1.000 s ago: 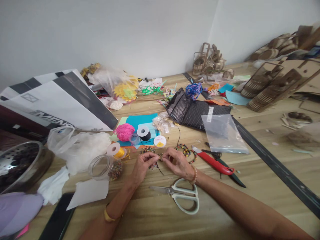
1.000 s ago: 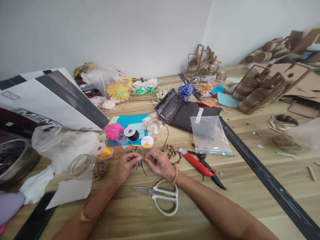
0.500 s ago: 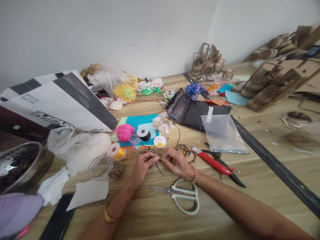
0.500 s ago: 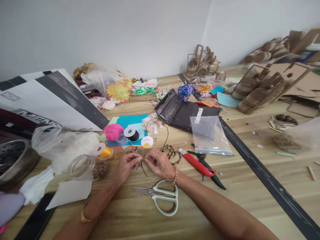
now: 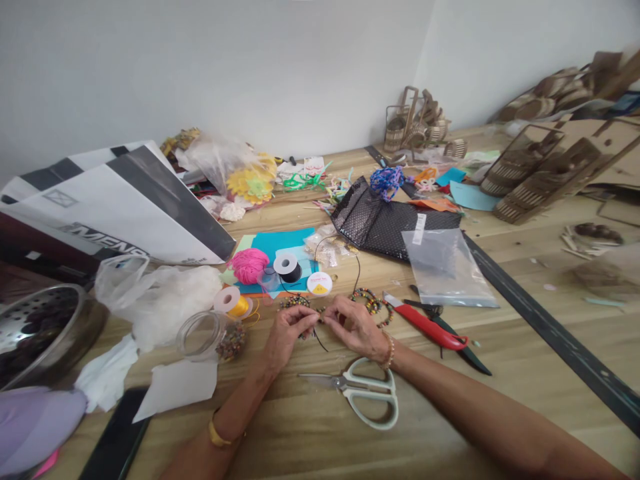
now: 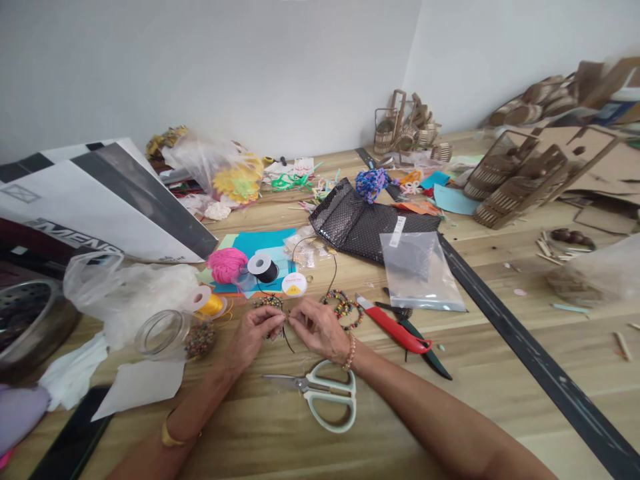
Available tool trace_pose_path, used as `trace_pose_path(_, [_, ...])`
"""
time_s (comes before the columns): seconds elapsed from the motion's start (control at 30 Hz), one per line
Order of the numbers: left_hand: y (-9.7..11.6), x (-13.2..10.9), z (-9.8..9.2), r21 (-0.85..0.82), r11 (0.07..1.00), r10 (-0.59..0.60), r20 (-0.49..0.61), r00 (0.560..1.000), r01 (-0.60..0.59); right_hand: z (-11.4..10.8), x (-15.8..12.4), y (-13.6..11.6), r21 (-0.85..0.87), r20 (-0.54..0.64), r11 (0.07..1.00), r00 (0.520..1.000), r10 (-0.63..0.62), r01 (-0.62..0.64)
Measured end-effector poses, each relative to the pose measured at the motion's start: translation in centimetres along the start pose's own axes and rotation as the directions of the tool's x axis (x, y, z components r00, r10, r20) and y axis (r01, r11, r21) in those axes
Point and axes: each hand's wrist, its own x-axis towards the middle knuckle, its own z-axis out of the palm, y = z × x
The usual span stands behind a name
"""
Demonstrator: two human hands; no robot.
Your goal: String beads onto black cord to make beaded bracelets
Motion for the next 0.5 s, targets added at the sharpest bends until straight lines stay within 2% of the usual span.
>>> trace_pose_path(0.17, [0.38, -0.16, 0.28, -0.042, 0.999, -0.030, 0.007, 1.000, 0.030, -0.03, -0.01, 0.05, -0.003, -0.004, 1.000, 1.000, -0.008, 0.008])
trace_pose_path(0.4, [0.47, -0.19, 0.56, -0.192, 0.979, -0.067, 0.000, 0.998, 0.065, -0.18, -0.03, -0.15, -0.010, 0.051, 0.998, 0.997, -0.057, 0.058])
trace_pose_path(0.5, [0.55, -0.20, 0.65, -0.206, 0.976, -0.070, -0.002, 0.998, 0.068, -0.20, -0.01, -0.24, -0.019, 0.059, 0.997, 0.995, -0.078, 0.079])
